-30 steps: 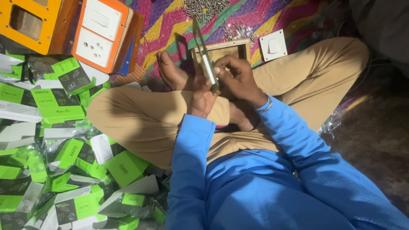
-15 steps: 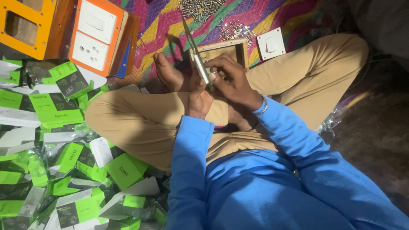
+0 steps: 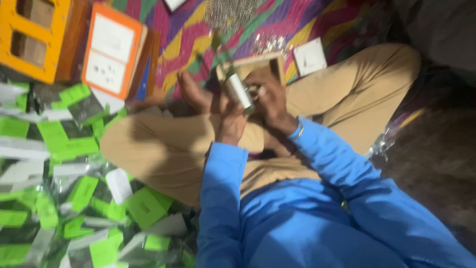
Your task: The person sits cross-legged on a mat and assembles electrical switch plates. They place white switch modules into green plastic frames, insert screws, and tighten them using a screwdriver. The person handles multiple switch units one at a time, occasionally turning them over to access the back.
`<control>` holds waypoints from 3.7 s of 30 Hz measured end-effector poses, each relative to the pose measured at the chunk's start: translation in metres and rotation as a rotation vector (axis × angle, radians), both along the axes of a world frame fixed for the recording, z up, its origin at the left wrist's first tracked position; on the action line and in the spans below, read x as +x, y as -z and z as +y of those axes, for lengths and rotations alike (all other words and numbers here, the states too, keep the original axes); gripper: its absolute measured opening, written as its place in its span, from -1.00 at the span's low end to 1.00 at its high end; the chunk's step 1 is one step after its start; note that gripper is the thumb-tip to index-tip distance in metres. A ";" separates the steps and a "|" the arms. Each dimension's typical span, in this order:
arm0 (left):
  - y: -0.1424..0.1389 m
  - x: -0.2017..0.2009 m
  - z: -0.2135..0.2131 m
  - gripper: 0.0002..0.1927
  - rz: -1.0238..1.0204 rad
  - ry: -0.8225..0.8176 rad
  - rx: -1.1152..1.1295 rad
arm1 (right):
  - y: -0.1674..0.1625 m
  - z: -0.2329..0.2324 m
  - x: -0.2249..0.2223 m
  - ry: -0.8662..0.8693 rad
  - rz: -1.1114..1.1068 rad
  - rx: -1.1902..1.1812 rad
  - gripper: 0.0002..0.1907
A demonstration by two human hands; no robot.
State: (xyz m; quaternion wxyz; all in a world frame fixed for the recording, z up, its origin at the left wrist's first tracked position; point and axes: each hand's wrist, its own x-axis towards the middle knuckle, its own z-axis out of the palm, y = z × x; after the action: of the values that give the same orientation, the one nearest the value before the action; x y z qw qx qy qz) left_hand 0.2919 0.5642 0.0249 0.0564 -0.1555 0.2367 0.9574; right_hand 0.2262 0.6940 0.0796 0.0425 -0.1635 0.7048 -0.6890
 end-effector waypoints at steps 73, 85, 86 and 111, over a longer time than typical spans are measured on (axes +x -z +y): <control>-0.041 -0.030 0.014 0.24 0.174 -0.006 -1.146 | 0.001 0.040 -0.014 -0.016 -0.119 0.096 -0.57; -0.085 -0.065 -0.019 0.18 0.380 0.191 -2.091 | 0.011 0.078 -0.060 0.360 -0.301 0.060 -0.58; -0.082 -0.065 -0.020 0.18 0.412 0.172 -2.089 | 0.007 0.085 -0.066 0.345 -0.287 0.097 -0.61; -0.062 -0.065 -0.021 0.18 0.326 0.258 -1.933 | -0.020 0.147 -0.095 -0.009 -0.323 -0.020 -0.42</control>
State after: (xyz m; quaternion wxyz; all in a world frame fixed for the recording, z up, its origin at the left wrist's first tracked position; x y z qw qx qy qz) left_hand 0.2267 0.5433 0.0868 -0.0241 0.0261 0.9367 0.3484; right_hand 0.1317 0.8413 0.0996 0.1566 -0.0541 0.6814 -0.7129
